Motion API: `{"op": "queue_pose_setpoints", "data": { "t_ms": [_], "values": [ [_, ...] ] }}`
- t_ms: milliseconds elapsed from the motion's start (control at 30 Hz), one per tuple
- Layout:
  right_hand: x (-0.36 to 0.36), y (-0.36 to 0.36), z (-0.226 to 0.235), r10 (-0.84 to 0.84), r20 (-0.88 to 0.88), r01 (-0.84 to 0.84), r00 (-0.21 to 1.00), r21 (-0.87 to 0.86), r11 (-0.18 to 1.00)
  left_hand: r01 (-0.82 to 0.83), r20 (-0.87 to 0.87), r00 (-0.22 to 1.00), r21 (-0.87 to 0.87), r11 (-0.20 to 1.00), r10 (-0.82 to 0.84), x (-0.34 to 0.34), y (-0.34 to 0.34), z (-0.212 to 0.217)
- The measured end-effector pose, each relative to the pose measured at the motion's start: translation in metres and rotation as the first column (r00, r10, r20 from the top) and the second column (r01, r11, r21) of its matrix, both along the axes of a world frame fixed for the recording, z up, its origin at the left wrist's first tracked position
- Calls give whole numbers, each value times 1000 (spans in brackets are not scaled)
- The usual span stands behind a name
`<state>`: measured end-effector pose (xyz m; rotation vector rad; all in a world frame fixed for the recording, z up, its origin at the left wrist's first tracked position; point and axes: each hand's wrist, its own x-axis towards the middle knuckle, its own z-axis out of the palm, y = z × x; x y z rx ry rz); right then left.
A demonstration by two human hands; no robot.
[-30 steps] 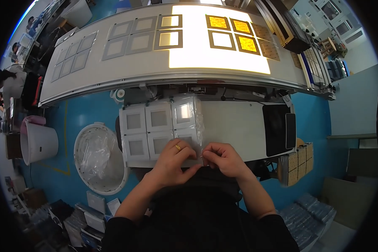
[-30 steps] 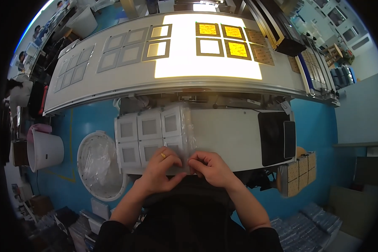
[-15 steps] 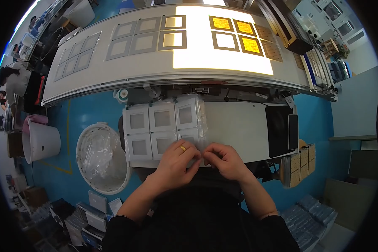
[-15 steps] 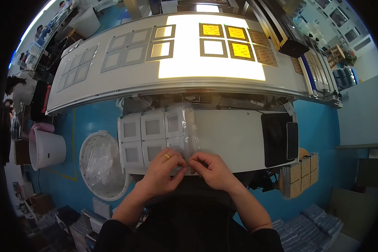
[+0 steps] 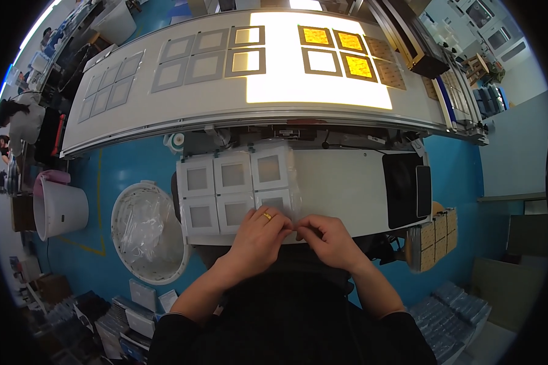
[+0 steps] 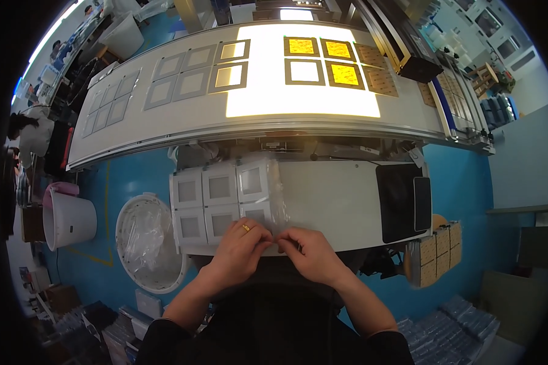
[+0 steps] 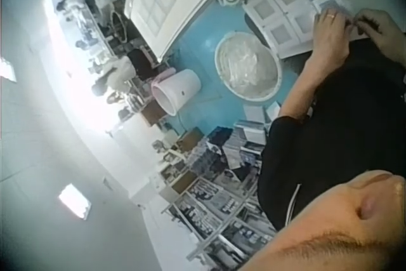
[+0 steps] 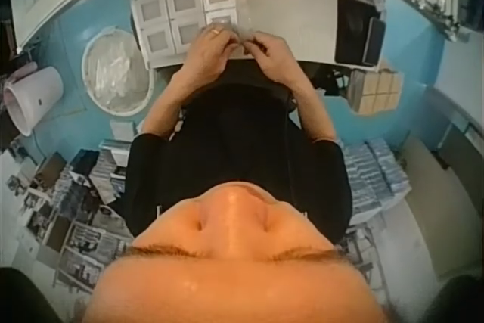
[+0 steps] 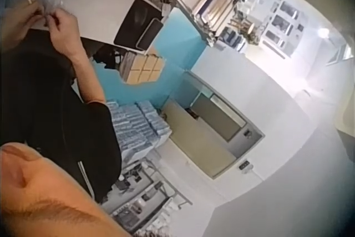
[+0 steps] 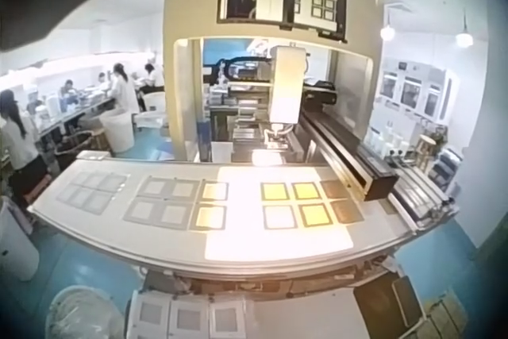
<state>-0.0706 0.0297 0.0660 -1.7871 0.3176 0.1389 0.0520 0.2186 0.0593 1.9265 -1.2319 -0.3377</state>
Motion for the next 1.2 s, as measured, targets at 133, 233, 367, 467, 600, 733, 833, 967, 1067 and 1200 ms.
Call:
{"op": "queue_pose_setpoints", "data": {
  "t_ms": [133,233,367,467,600,733,833,967,1067,1200],
  "values": [
    [3,-1,2,17,-30,-15,999,65,998,-35,4,999,-24,999,35,-2,-2,3],
    [2,0,-4,10,-12,-9,1000,93,996,-2,-15,1000,-24,1000,2,-1,-3,11],
    [6,-2,4,33,-44,-30,998,68,997,-2,4,1000,-55,998,2,0,-3,7],
    [4,-3,-2,30,16,-31,999,64,997,-5,-5,1000,-56,998,4,2,-4,3],
    [5,-3,6,69,-4,-69,998,-16,998,-9,-18,1000,-10,1000,9,2,-5,1],
    [4,1,0,32,30,-30,999,-77,997,-13,25,1000,4,1000,13,1,-8,1],
    [0,0,-15,31,101,-15,994,-156,988,-27,4,1000,0,1000,27,1,-9,0],
    [-1,-2,-25,79,204,-17,976,-289,957,-39,-60,998,-32,999,37,1,-12,-4],
    [0,-2,-25,15,98,2,995,-173,985,-71,-104,992,-23,997,68,1,-11,-9],
    [-6,-3,-56,-91,-80,94,993,33,995,-219,144,967,55,974,210,16,-13,-19]
  ]
}}
